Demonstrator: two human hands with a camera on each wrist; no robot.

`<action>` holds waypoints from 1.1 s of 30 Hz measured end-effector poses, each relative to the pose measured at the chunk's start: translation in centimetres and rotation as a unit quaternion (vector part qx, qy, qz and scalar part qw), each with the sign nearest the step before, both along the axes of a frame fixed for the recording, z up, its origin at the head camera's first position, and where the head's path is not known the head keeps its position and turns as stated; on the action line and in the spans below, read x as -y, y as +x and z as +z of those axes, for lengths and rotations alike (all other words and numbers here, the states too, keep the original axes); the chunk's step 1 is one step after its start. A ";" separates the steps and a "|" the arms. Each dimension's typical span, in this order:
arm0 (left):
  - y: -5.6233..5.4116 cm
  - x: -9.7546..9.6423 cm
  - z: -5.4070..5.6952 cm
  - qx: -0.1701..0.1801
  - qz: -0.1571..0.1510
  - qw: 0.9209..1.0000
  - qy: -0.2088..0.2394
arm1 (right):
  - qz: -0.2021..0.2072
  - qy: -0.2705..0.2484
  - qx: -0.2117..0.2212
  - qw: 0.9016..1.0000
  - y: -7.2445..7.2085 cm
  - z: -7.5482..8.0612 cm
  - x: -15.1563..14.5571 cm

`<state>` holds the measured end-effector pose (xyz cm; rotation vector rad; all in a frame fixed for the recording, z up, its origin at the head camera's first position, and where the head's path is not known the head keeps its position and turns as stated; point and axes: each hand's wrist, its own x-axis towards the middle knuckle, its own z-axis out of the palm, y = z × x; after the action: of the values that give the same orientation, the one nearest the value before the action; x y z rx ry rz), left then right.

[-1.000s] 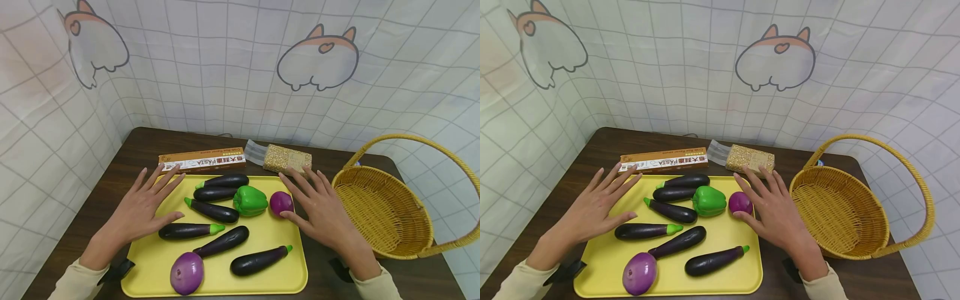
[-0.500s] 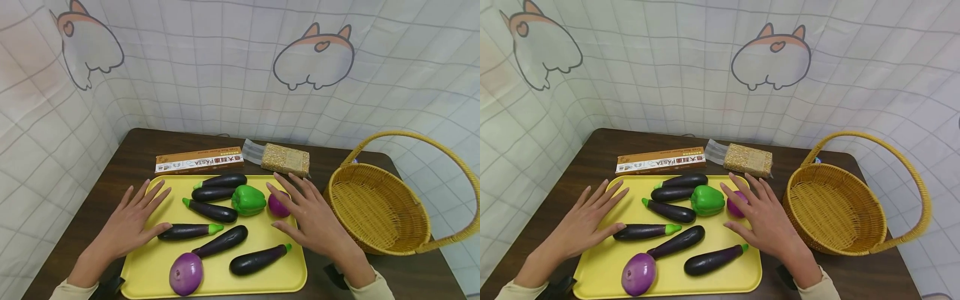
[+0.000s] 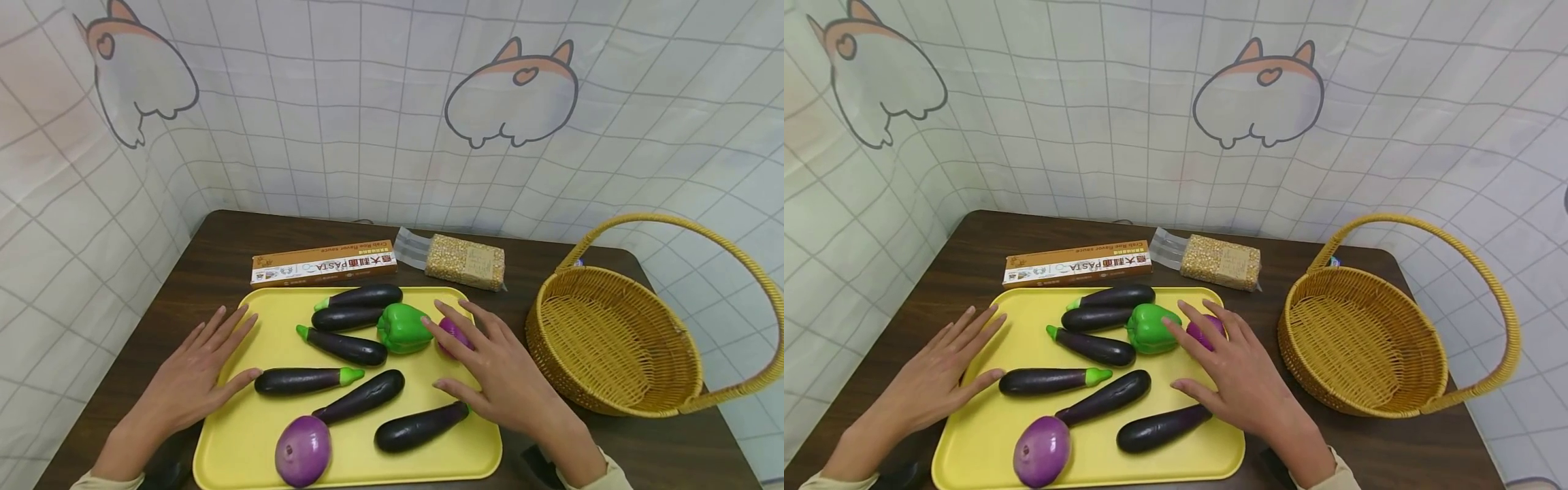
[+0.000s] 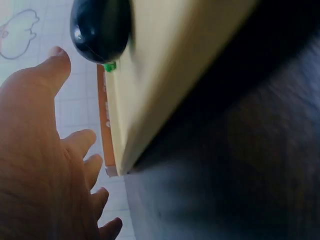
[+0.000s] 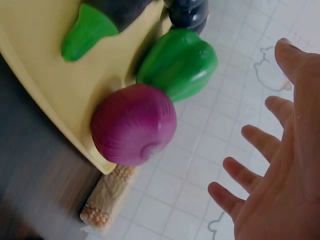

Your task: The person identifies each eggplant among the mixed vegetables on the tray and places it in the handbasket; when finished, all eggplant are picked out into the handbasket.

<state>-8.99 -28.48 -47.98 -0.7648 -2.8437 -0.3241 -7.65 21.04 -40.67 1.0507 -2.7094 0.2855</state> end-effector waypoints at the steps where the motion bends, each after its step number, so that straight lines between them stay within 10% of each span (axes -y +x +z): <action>1: 0.0 0.1 -0.1 0.000 0.000 1.000 0.000 | 0.002 -0.001 0.002 1.000 0.1 -0.1 0.1; 33: -0.1 0.6 -2.3 0.040 0.037 0.998 0.016 | 0.084 -0.022 0.050 0.995 2.5 -4.2 4.1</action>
<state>-9.04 -29.11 -50.31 -0.6521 -2.9247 -0.3973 -5.13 16.97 -44.87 1.2872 -2.6909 0.4345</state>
